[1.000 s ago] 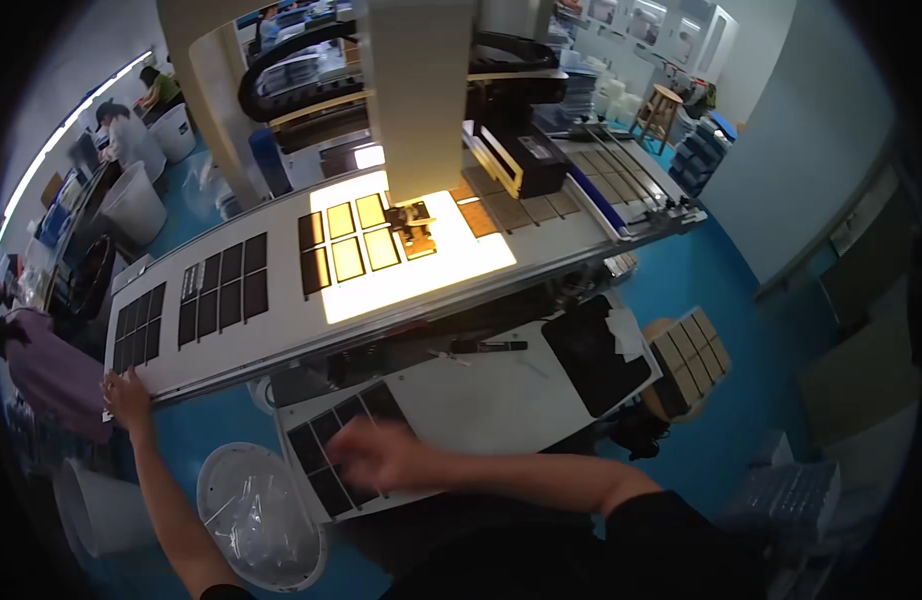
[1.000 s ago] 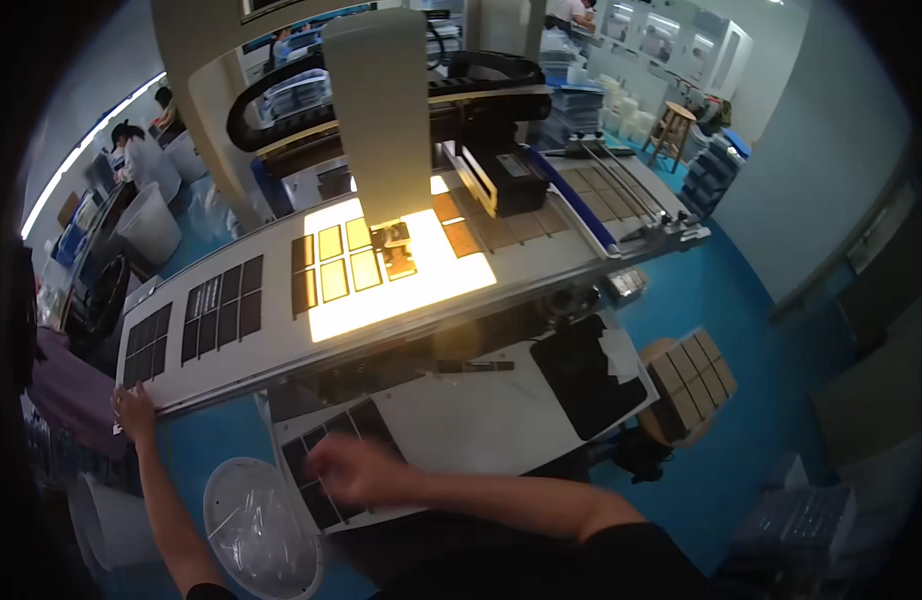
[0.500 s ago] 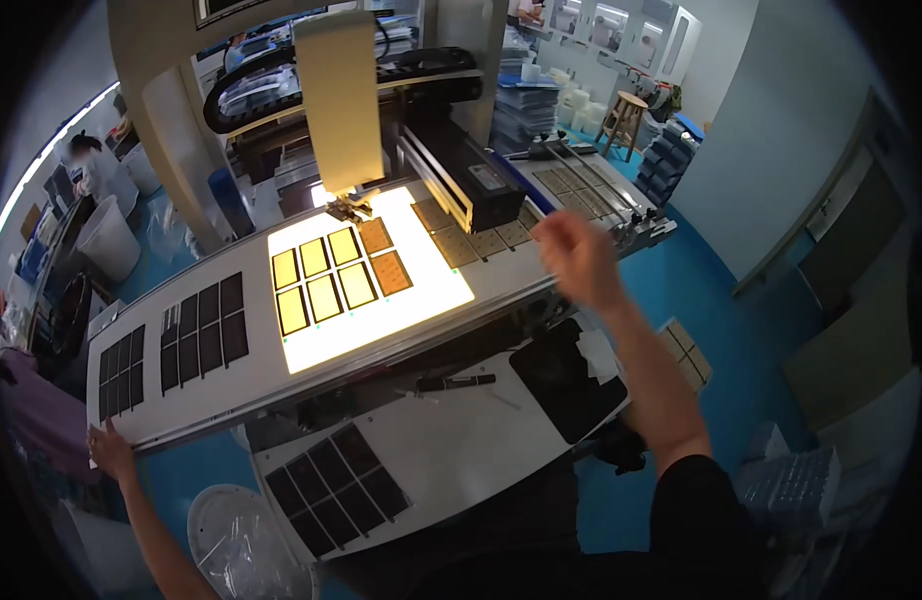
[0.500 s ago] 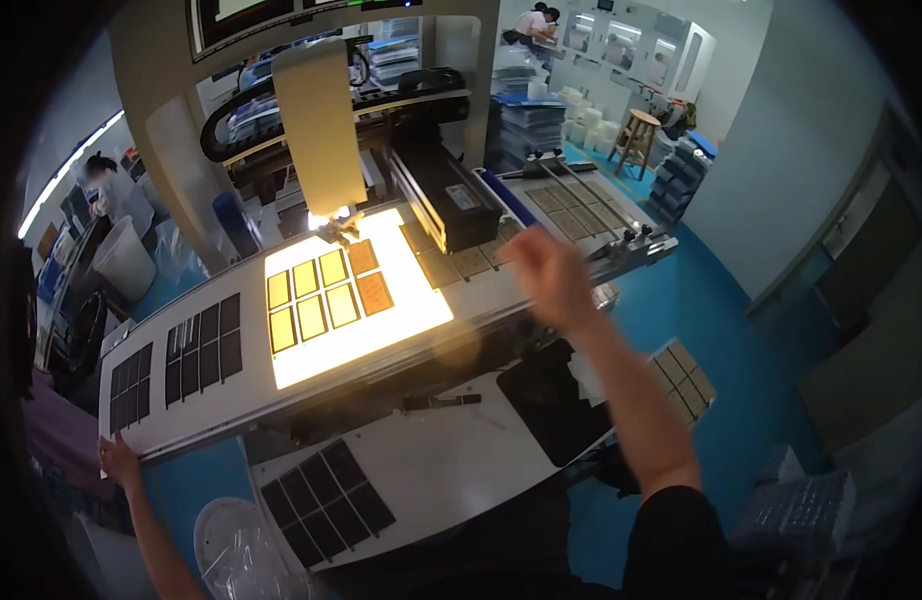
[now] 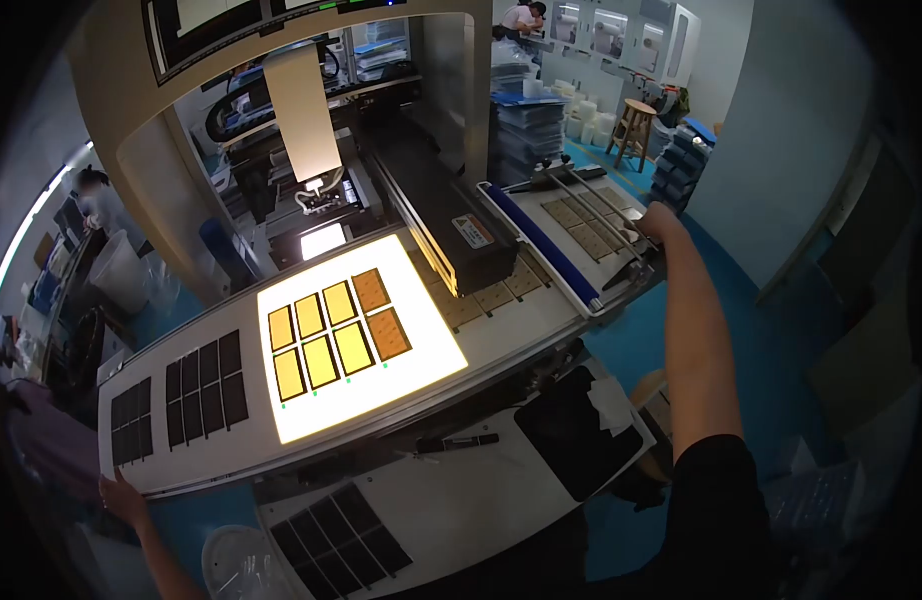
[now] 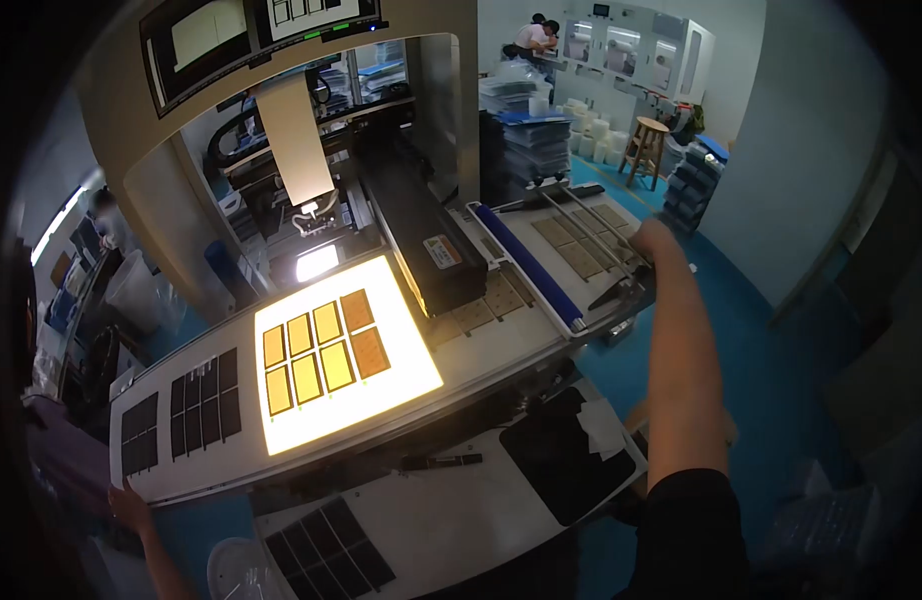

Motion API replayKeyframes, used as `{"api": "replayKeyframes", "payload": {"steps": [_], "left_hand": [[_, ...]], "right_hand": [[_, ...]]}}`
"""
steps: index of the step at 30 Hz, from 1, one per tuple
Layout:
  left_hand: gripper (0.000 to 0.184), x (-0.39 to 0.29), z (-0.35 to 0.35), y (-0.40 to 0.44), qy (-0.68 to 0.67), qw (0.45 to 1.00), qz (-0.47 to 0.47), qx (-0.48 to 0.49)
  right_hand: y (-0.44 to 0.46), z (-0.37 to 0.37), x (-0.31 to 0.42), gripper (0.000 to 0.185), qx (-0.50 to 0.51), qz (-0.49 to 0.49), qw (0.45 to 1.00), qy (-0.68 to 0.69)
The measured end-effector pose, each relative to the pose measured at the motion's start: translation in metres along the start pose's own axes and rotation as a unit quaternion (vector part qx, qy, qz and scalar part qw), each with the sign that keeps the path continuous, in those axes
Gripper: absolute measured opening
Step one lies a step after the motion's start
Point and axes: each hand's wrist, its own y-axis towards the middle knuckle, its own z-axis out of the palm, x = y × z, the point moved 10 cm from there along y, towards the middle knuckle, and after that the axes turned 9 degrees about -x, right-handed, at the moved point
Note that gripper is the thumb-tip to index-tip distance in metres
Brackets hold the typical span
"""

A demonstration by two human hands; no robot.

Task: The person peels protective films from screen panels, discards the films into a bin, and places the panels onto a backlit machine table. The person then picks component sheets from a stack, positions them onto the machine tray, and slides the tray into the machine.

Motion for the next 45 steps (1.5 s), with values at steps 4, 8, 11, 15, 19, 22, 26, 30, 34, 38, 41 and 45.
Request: {"api": "replayKeyframes", "payload": {"steps": [4, 8, 11, 15, 19, 22, 26, 30, 34, 38, 41, 45], "left_hand": [[0.060, -0.003, -0.005, 0.003, 0.012, 1.000, 0.018, 0.011], [0.060, -0.005, 0.001, 0.006, 0.024, 0.999, 0.027, 0.031], [0.060, -0.004, 0.002, 0.008, 0.015, 0.999, 0.025, 0.032], [0.060, 0.003, 0.011, 0.006, 0.029, 0.999, 0.020, -0.008], [0.059, -0.003, -0.006, 0.000, 0.034, 0.999, 0.006, 0.000], [0.057, 0.005, 0.015, 0.001, 0.012, 1.000, -0.003, 0.004], [0.056, 0.025, 0.042, -0.006, -0.033, 0.999, 0.000, -0.039], [0.057, 0.028, 0.052, -0.016, -0.072, 0.997, -0.015, -0.029], [0.057, -0.012, -0.020, -0.062, -0.200, 0.967, 0.023, -0.156], [0.057, -0.048, -0.129, -0.147, -0.333, 0.905, 0.161, -0.209], [0.055, -0.074, -0.201, -0.189, -0.414, 0.877, 0.174, -0.170], [0.055, -0.099, -0.243, -0.218, -0.445, 0.879, 0.165, -0.039]], "right_hand": [[-0.011, -0.006, 0.007, 0.076, 0.073, 0.018, 0.997, -0.022], [-0.015, -0.004, 0.000, 0.089, 0.099, 0.035, 0.994, -0.026], [-0.008, -0.003, -0.005, 0.089, 0.058, 0.041, 0.992, -0.108], [0.013, -0.020, -0.028, 0.028, -0.161, 0.054, 0.985, 0.038], [-0.061, -0.113, -0.025, 0.020, -0.362, 0.104, 0.912, 0.160], [-0.102, -0.182, -0.053, 0.024, -0.427, 0.090, 0.880, 0.187], [-0.150, -0.252, -0.099, 0.027, -0.441, 0.040, 0.865, 0.237], [-0.205, -0.266, -0.134, 0.032, -0.391, -0.006, 0.890, 0.236], [-0.285, -0.237, -0.159, 0.036, -0.312, 0.002, 0.922, 0.230], [-0.351, -0.178, -0.217, 0.042, -0.214, 0.169, 0.844, 0.463], [-0.360, -0.093, -0.288, 0.047, -0.162, 0.245, 0.698, 0.653], [-0.362, 0.069, -0.388, 0.041, -0.094, 0.323, 0.613, 0.715]]}}
